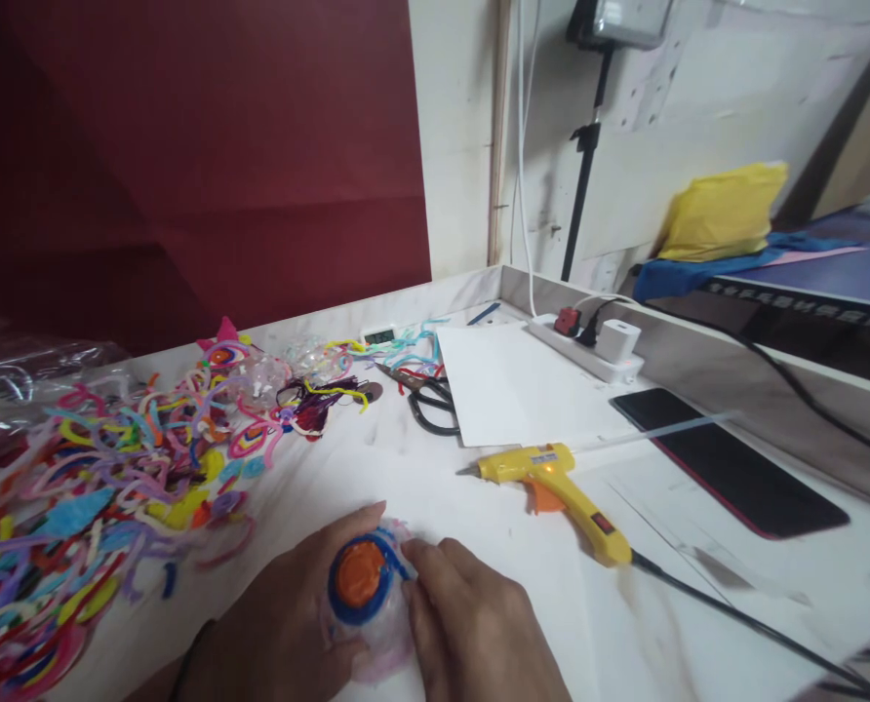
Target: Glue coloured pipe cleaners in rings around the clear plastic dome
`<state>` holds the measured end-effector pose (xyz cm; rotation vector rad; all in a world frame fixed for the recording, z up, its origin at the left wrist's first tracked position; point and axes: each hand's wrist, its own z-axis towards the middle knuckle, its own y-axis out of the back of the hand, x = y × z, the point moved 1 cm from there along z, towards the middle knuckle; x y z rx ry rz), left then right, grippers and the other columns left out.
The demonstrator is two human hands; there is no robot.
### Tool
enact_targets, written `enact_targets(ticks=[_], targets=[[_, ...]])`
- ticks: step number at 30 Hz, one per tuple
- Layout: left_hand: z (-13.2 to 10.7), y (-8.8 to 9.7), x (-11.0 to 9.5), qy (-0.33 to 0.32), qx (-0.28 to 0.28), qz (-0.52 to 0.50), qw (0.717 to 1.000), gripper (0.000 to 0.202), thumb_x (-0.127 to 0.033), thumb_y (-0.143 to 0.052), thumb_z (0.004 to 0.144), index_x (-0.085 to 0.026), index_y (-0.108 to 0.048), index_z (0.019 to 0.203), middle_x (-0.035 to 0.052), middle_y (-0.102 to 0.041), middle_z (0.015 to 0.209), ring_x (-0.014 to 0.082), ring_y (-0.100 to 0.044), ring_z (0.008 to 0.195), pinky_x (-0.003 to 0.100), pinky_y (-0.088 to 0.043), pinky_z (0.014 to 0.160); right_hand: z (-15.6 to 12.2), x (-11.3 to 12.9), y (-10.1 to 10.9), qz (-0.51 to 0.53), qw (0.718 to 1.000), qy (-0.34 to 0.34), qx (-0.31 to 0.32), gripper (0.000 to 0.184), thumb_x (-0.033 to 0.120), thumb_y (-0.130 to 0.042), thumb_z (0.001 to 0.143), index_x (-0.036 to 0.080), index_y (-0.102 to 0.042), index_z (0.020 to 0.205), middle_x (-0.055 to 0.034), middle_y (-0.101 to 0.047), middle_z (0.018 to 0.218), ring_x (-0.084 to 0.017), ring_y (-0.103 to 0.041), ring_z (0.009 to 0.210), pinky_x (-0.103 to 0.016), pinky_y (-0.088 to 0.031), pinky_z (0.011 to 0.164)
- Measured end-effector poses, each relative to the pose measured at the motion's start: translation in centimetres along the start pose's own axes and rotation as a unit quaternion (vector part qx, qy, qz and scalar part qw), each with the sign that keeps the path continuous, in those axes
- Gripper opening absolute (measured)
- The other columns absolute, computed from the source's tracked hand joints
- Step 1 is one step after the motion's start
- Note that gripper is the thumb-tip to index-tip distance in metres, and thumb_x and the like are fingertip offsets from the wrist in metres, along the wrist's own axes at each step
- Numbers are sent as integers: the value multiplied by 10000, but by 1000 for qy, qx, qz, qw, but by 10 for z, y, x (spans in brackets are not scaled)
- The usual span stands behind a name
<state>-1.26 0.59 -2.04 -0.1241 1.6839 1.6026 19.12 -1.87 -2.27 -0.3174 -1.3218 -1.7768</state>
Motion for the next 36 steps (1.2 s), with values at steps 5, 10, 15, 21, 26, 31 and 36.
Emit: enact_targets(ticks=[5,10,15,21,26,31,36], targets=[[2,5,-7,-55,-1,20,998,754,-193,-684,665,-343,-437,1361,-5,-542,1408,242,-537,1267,357,-402,1095,0,2,4,-4,1000,-4,27,235,224,-424,974,232,-616,1110,-18,-647,828,-134,-665,684,-252,-538,588],[4,7,-7,-58,-9,36,998,768,-193,-665,656,-317,-416,1372,9,-586,1356,251,-590,1204,371,-446,1064,0,1,4,-15,999,-15,33,229,238,-422,974,218,-622,1084,-27,-642,831,-143,-667,682,-262,-542,590],[6,9,-6,-118,-6,40,992,667,-242,-693,704,-294,-477,1333,27,-553,1394,248,-554,1250,357,-448,1066,-2,1,4,-17,1000,-11,15,201,216,-424,965,214,-624,982,-30,-644,804,-145,-664,663,-254,-532,578],[6,9,-4,-143,-6,59,988,612,-276,-692,760,-267,-489,1337,48,-542,1405,246,-533,1274,366,-438,1079,2,2,3,-49,999,-21,9,240,240,-407,964,224,-570,788,-6,-622,722,-131,-624,591,-234,-459,531],[5,8,-4,-158,-19,63,985,584,-281,-669,782,-260,-488,1337,49,-545,1402,242,-532,1276,357,-436,1082,17,10,7,-35,991,-102,74,237,254,-433,894,227,-508,671,21,-578,600,-122,-509,497,-234,-338,465],[2,11,-9,-148,-21,59,987,537,-305,-638,827,-243,-505,1344,72,-532,1416,264,-517,1291,383,-422,1091,33,13,9,49,963,-227,137,190,189,-485,760,223,-452,576,38,-491,543,-127,-430,528,-255,-284,491],[2,12,-12,-141,-15,77,987,539,-289,-640,815,-225,-517,1336,84,-542,1406,274,-524,1283,412,-430,1085,38,7,9,105,947,-255,163,189,168,-490,726,211,-445,547,54,-425,528,-109,-400,535,-241,-308,509]])
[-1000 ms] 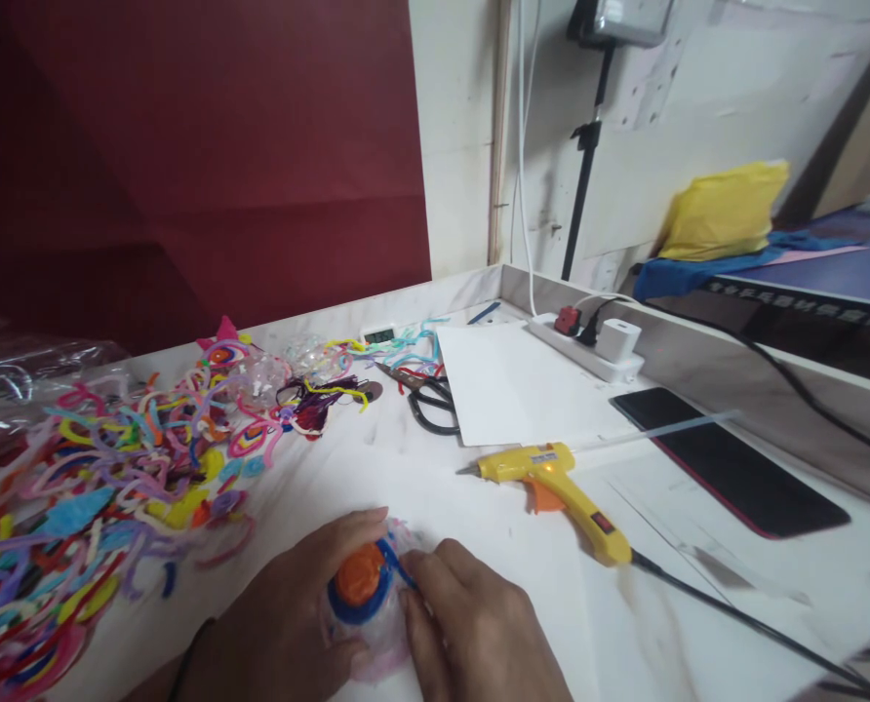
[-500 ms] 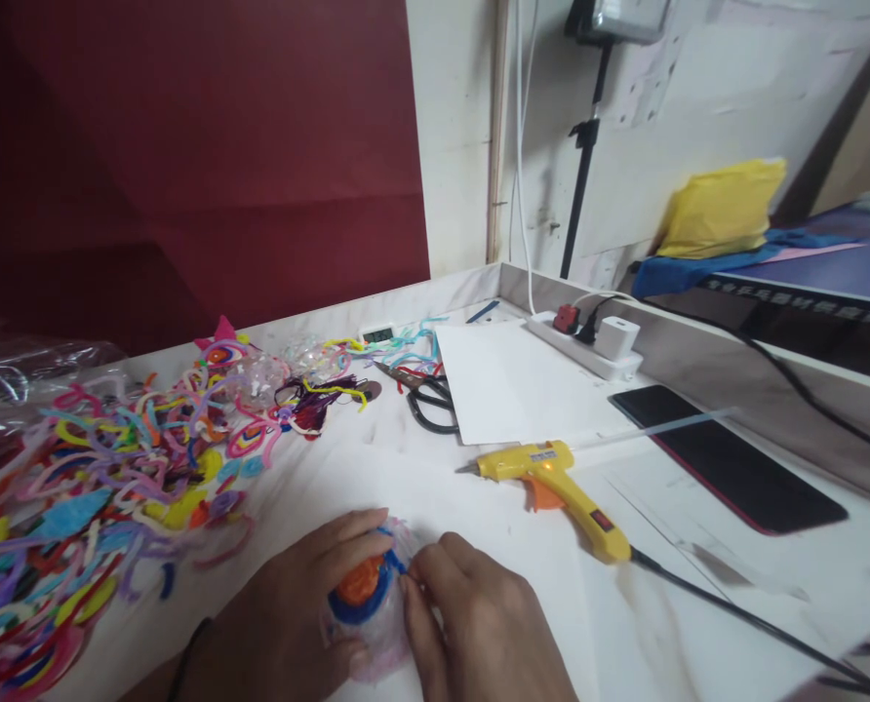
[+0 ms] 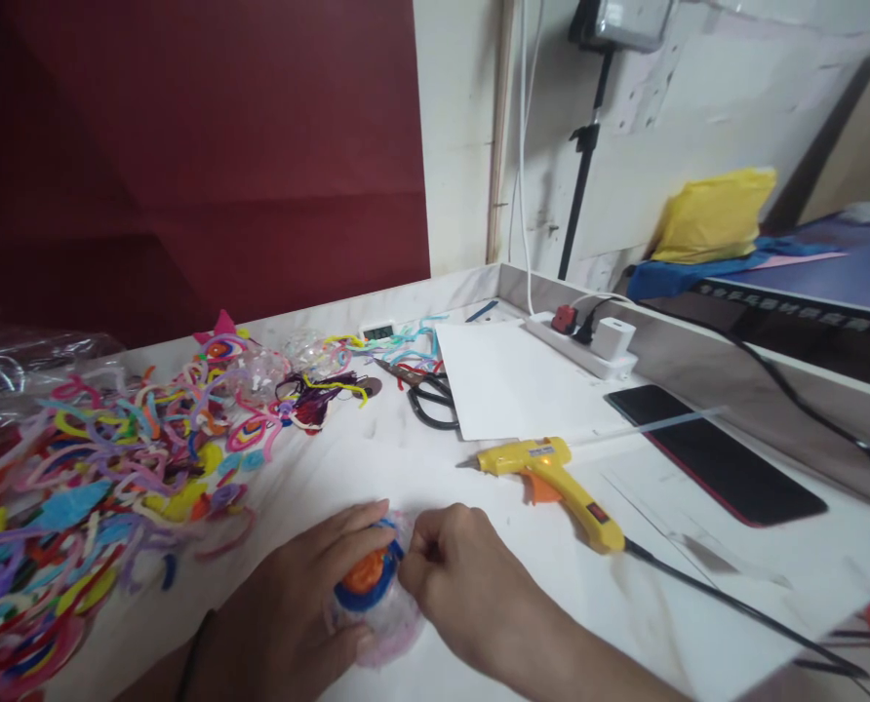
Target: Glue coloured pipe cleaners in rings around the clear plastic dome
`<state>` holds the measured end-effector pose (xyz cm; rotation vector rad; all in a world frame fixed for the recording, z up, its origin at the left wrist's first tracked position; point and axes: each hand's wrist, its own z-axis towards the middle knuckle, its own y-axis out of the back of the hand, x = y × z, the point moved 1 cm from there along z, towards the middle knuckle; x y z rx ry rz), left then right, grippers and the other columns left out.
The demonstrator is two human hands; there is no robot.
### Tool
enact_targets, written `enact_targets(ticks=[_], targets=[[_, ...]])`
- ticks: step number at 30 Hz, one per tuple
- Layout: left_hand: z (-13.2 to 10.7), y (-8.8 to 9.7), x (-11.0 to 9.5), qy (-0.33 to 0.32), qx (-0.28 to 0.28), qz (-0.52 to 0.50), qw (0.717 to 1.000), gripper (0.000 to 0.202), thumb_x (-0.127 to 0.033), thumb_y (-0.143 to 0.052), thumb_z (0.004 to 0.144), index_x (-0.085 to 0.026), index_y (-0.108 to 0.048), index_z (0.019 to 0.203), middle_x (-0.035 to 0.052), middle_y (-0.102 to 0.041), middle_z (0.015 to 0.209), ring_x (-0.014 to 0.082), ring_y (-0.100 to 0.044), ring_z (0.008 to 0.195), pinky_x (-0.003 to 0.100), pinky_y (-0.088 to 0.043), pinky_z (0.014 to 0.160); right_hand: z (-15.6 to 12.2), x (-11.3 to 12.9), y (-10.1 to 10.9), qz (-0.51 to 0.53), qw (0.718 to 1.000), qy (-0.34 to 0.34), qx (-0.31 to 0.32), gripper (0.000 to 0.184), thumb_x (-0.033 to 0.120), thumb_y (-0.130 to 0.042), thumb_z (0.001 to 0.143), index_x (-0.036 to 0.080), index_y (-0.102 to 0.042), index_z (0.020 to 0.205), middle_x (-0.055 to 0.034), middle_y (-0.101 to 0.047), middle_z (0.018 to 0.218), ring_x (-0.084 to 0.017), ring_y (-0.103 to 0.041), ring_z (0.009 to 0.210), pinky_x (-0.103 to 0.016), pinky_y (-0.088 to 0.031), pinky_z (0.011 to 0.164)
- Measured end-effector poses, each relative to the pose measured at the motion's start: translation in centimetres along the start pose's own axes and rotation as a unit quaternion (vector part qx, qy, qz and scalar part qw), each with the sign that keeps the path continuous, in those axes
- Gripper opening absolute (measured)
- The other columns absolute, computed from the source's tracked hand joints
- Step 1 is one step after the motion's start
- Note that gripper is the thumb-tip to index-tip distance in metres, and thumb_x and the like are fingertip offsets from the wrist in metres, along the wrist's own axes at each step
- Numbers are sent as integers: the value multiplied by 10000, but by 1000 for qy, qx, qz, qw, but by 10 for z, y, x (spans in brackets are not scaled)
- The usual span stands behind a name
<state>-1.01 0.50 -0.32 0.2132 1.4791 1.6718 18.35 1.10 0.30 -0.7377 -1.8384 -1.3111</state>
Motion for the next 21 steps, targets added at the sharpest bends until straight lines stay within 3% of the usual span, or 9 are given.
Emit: enact_targets(ticks=[8,15,21], targets=[[-1,0,-1,-7,-7,9,1000,553,-240,-627,780,-211,-523,1323,80,-547,1400,267,-526,1280,405,-429,1089,-6,-2,8,27,997,6,75,229,213,-478,789,217,-471,560,50,-510,475,-100,-456,431,-213,-328,429],[-1,0,-1,-7,-4,16,1000,540,-247,-623,788,-200,-528,1317,93,-546,1400,273,-525,1280,424,-428,1086,-2,5,4,4,999,21,32,246,124,-511,728,206,-418,515,73,-357,491,-90,-318,504,-236,-238,471],[-2,-2,0,-24,-19,10,999,552,-268,-629,810,-231,-498,1345,69,-536,1412,257,-513,1291,400,-386,1121,-8,-6,5,38,997,18,70,267,269,-515,816,210,-449,564,74,-385,474,-88,-327,459,-229,-239,438]])
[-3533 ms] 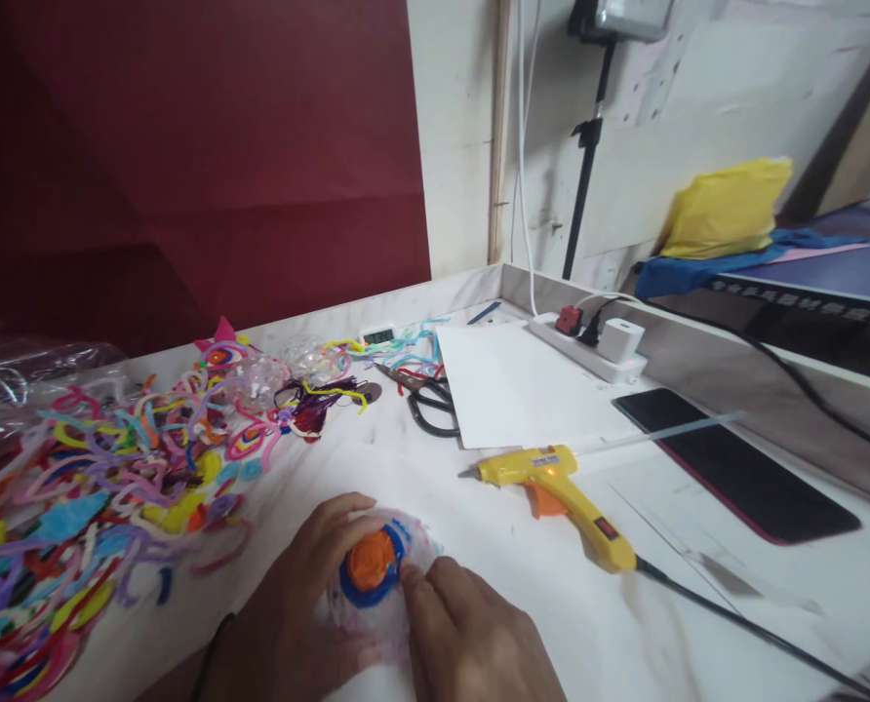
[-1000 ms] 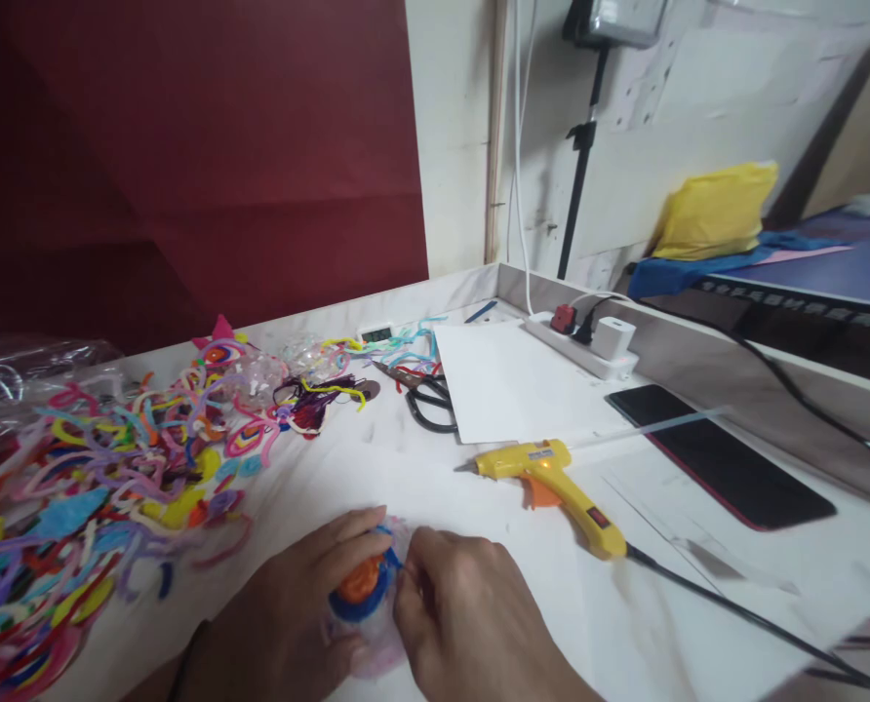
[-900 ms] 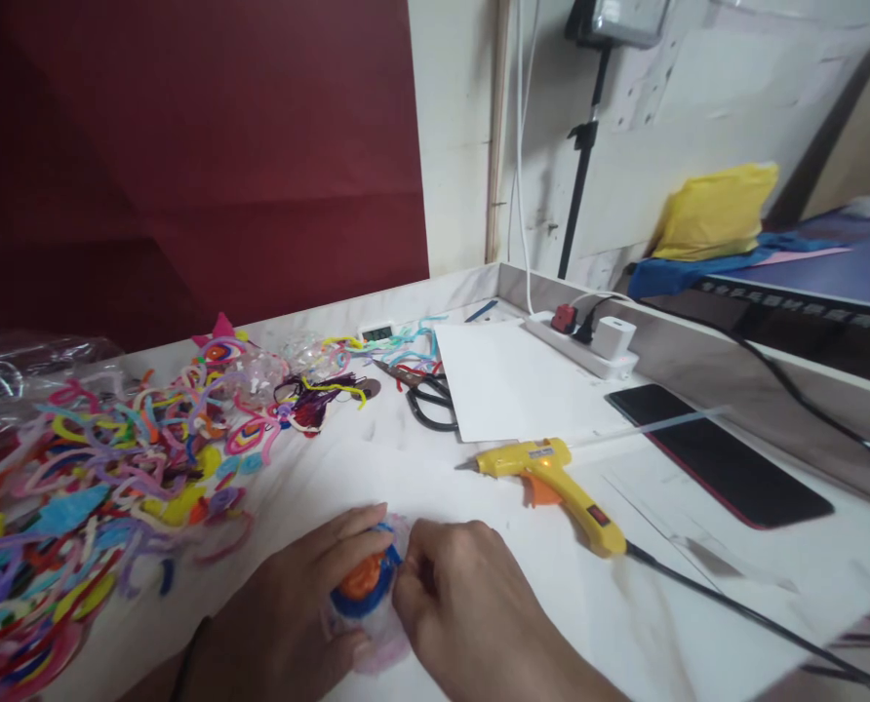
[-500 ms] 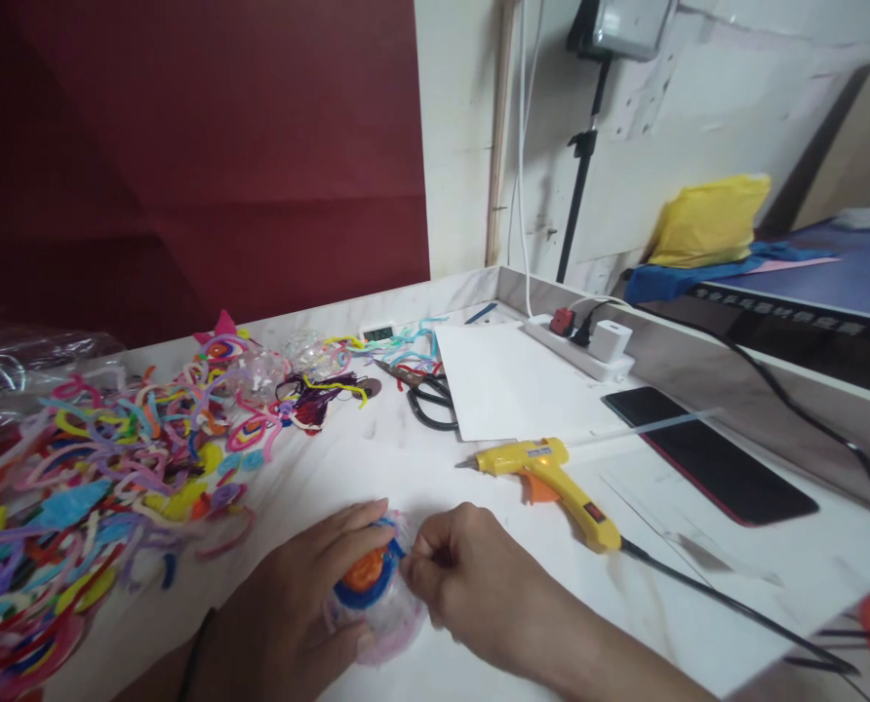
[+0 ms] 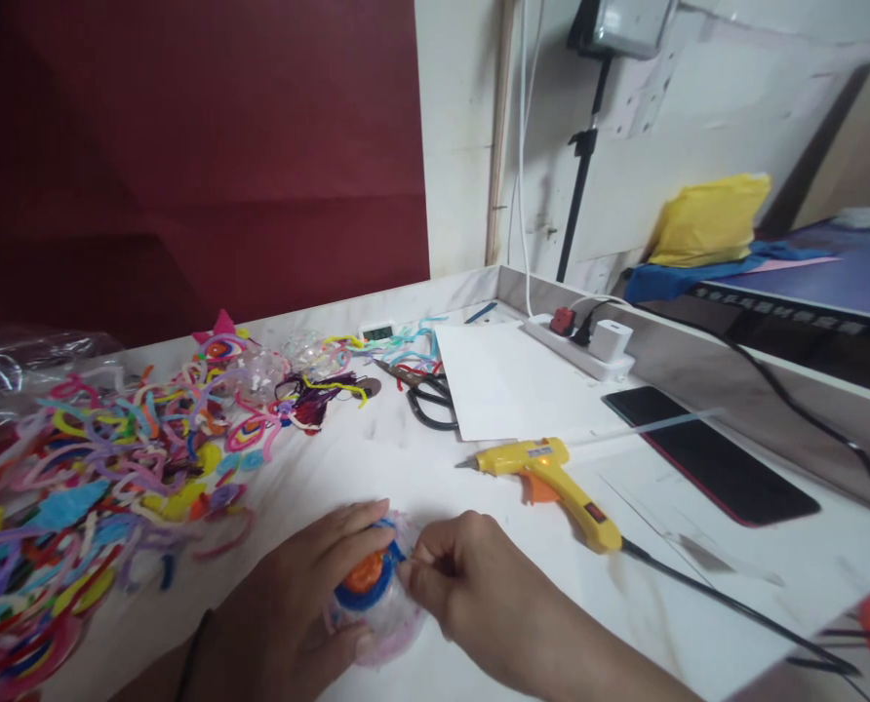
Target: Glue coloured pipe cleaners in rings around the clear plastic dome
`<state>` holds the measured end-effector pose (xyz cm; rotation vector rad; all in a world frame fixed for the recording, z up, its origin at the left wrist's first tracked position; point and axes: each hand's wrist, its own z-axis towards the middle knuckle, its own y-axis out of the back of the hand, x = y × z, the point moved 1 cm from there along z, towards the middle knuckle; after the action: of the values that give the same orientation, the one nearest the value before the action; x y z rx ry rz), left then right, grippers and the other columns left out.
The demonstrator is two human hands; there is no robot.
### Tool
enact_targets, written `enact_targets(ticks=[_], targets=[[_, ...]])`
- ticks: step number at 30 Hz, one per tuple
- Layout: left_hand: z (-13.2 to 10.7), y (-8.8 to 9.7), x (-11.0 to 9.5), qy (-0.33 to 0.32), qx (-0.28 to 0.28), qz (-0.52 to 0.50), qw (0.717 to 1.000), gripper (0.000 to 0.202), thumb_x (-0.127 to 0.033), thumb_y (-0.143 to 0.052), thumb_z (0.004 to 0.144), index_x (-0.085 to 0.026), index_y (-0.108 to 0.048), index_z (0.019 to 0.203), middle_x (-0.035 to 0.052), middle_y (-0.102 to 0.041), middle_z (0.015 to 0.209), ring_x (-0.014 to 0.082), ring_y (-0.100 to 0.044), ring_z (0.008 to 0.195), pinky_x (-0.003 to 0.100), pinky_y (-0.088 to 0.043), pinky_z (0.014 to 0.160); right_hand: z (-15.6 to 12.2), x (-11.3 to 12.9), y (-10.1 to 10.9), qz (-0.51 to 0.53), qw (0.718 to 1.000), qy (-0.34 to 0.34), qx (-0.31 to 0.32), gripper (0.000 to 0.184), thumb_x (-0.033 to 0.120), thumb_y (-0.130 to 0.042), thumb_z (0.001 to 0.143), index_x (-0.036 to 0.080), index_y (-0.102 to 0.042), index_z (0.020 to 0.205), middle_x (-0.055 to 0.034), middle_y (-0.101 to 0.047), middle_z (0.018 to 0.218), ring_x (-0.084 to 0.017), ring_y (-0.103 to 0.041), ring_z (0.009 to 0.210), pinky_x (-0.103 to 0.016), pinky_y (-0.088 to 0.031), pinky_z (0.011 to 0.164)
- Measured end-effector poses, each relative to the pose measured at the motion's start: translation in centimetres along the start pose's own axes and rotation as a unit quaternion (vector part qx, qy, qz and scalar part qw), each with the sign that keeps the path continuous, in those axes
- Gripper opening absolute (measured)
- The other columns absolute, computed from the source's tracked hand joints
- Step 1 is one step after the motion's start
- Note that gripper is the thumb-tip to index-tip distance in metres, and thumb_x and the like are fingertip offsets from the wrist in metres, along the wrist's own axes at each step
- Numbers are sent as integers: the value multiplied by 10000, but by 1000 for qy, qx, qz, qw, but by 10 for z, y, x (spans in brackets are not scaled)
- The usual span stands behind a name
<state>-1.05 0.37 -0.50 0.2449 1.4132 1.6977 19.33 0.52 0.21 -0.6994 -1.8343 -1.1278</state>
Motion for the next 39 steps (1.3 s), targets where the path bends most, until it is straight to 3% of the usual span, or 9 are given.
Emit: enact_targets(ticks=[4,8,11,14,20,25,30,36,39], targets=[[0,2,1,2,14,-10,1000,587,-262,-648,799,-250,-471,1359,39,-493,1453,224,-489,1313,340,-382,1122,-9,-7,2,-6,1000,11,-26,263,372,-490,866,197,-531,673,52,-443,556,-106,-386,523,-233,-292,476],[2,5,1,9,34,1,999,694,-205,-710,704,-260,-463,1351,21,-501,1445,218,-501,1299,316,-384,1118,-21,-27,13,-141,980,61,-129,283,365,-418,921,217,-596,759,-3,-588,669,-148,-516,591,-267,-384,535],[2,6,0,-1,30,15,999,743,-155,-717,637,-257,-467,1329,28,-523,1424,222,-530,1268,309,-404,1103,-30,-54,33,-315,886,142,-308,246,343,-438,925,221,-651,943,-89,-659,917,-230,-609,774,-377,-474,693],[1,7,-1,1,18,23,1000,784,-116,-687,613,-276,-441,1341,20,-526,1421,221,-529,1268,306,-409,1099,-34,-79,54,-428,825,112,-351,275,321,-462,897,199,-658,1046,-144,-649,997,-313,-595,848,-491,-470,753],[0,7,2,-2,44,23,999,876,-107,-673,599,-320,-369,1393,-2,-475,1464,219,-509,1291,308,-383,1116,-27,-86,76,-356,873,-35,-331,349,388,-442,897,192,-590,1144,-135,-661,1044,-284,-640,844,-385,-462,650],[-1,4,4,27,51,12,998,855,-108,-666,601,-322,-390,1381,-17,-459,1476,202,-484,1313,283,-361,1123,-24,-87,90,-318,889,-80,-319,366,428,-564,783,186,-601,1054,-43,-681,702,-206,-602,546,-306,-383,508],[-2,3,2,53,50,5,997,832,-84,-637,599,-329,-422,1365,-46,-462,1472,176,-471,1322,255,-344,1128,-27,-94,95,-286,900,-94,-317,240,462,-519,754,247,-565,660,-41,-630,604,-209,-533,514,-318,-310,494],[0,4,-1,54,33,10,998,784,-101,-659,599,-300,-472,1334,-19,-523,1424,188,-524,1278,264,-381,1108,-47,-81,95,-167,935,-55,-307,402,570,-415,859,216,-605,869,-20,-606,646,-191,-552,569,-299,-431,516],[2,4,-2,49,23,15,998,779,-101,-661,576,-282,-495,1315,4,-550,1401,205,-553,1251,276,-416,1084,-59,-71,92,-24,946,-41,-322,430,621,-520,822,211,-632,890,-24,-623,697,-182,-569,600,-270,-486,527]])
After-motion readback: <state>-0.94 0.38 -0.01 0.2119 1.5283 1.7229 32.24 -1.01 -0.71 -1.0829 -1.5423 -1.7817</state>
